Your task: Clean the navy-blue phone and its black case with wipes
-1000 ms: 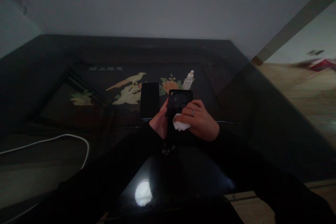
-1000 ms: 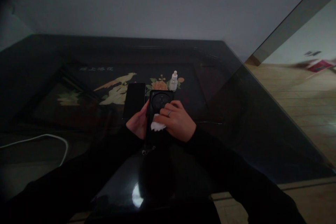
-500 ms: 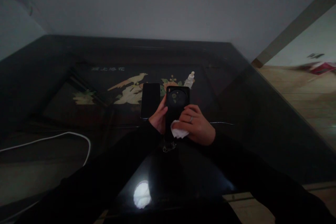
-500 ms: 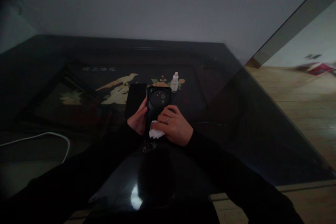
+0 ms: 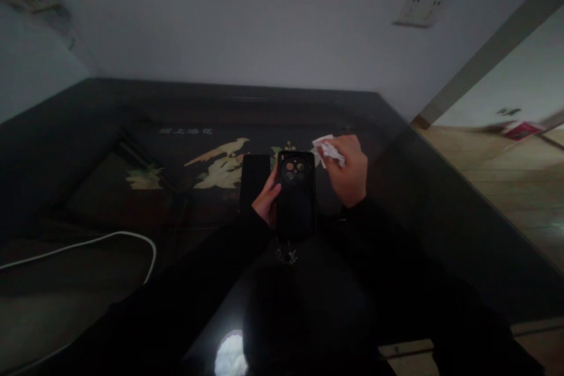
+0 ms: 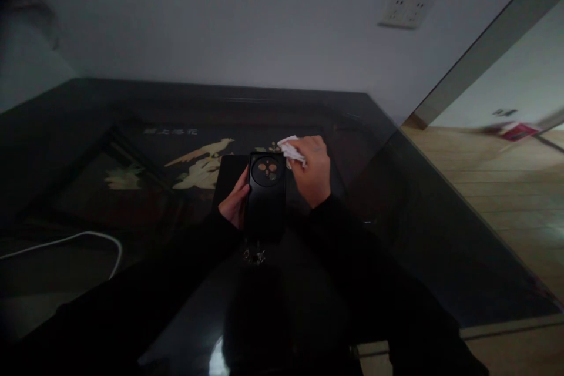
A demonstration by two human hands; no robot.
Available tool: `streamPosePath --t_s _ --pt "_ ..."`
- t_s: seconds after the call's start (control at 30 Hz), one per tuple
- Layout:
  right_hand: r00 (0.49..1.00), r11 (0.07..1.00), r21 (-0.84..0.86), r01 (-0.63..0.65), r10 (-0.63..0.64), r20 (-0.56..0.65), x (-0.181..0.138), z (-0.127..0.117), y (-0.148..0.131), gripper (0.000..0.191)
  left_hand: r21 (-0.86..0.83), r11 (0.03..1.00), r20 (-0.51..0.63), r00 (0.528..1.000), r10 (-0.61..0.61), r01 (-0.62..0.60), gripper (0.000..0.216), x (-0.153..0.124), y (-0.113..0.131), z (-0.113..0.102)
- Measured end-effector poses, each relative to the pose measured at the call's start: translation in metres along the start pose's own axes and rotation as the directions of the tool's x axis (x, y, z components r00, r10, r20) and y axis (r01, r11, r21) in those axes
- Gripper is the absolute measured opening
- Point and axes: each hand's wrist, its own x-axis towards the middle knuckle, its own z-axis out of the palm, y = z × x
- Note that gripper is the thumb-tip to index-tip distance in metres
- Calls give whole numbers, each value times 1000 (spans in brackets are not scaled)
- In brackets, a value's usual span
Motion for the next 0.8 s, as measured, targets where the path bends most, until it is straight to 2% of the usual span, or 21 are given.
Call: streamPosePath --t_s 0.03,0.1,0.23,0.4,0.5,0.63,0.73,0.8 --pt "997 998 27 -57 58 -49 1 -1 -1 16 -6 1000 -12 1000 -20 20 77 -1 2 2" --pt "996 996 51 -76 79 -49 -1 0 -3 16 -21 999 -24 999 -34 33 81 -2 5 5" --pt "983 995 -54 78 -68 169 -10 14 -8 15 -52 999 0 1000 1 -1 82 -1 1 4" --pt "969 985 -128 117 -86 231 -13 24 -22 15 -14 999 55 997 46 -45 67 -2 -8 0" --pt "938 975 -99 201 -163 306 -15 21 -30 15 -10 995 28 995 98 -97 65 -3 -9 -2" --pt "874 948 -74 310 -253 415 -15 11 -30 18 -28 992 26 992 123 -122 74 0 -7 -5" --pt "819 914 -122 388 -281 501 -9 0 -24 19 -39 986 11 986 165 -164 75 2 -7 -6" --pt "811 890 -196 411 -259 524 -5 -5 -22 18 -29 981 22 981 191 -190 71 1 -7 -4"
